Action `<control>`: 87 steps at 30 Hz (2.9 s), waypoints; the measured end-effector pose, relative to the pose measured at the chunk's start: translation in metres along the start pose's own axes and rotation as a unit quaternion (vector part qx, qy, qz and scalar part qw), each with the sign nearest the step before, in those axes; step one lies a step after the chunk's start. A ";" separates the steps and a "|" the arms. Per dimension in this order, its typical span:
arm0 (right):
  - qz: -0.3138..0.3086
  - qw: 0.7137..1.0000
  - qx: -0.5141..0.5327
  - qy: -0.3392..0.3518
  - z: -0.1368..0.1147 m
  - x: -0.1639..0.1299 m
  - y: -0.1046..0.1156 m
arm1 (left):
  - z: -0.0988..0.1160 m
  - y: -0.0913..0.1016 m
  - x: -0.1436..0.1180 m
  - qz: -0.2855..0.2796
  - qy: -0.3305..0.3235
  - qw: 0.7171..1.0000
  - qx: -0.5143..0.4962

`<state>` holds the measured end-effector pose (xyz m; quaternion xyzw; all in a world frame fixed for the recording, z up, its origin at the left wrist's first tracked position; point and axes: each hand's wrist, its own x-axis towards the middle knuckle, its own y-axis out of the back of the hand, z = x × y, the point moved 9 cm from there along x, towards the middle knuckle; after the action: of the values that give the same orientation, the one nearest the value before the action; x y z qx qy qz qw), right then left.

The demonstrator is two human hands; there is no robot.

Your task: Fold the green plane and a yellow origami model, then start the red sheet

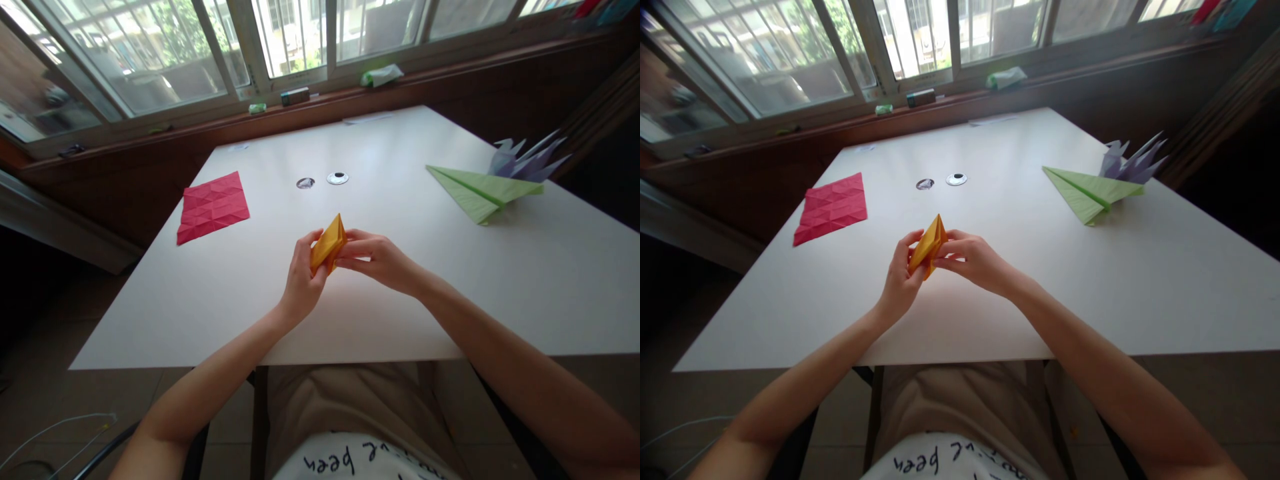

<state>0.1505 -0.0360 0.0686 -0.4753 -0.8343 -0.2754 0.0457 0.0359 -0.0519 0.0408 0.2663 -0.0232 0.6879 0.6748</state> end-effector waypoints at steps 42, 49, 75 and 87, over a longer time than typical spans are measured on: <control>0.156 0.954 0.196 -0.165 0.032 -0.010 -0.001 | 0.027 -0.019 -0.006 -0.076 -0.182 0.977 0.080; 0.259 0.953 0.123 -0.095 0.022 -0.013 0.035 | 0.002 -0.013 0.005 -0.086 -0.021 0.994 -0.064; 0.253 0.960 0.115 -0.019 0.004 -0.011 0.037 | -0.009 0.010 0.011 0.024 0.092 0.968 -0.234; 0.223 0.966 0.134 0.004 -0.003 -0.010 0.032 | -0.007 0.012 0.010 0.034 0.080 0.964 -0.250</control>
<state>0.1811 -0.0322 0.0812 -0.6378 -0.7364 -0.1456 0.1725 0.0228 -0.0407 0.0433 0.0319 -0.1492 0.7019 0.6957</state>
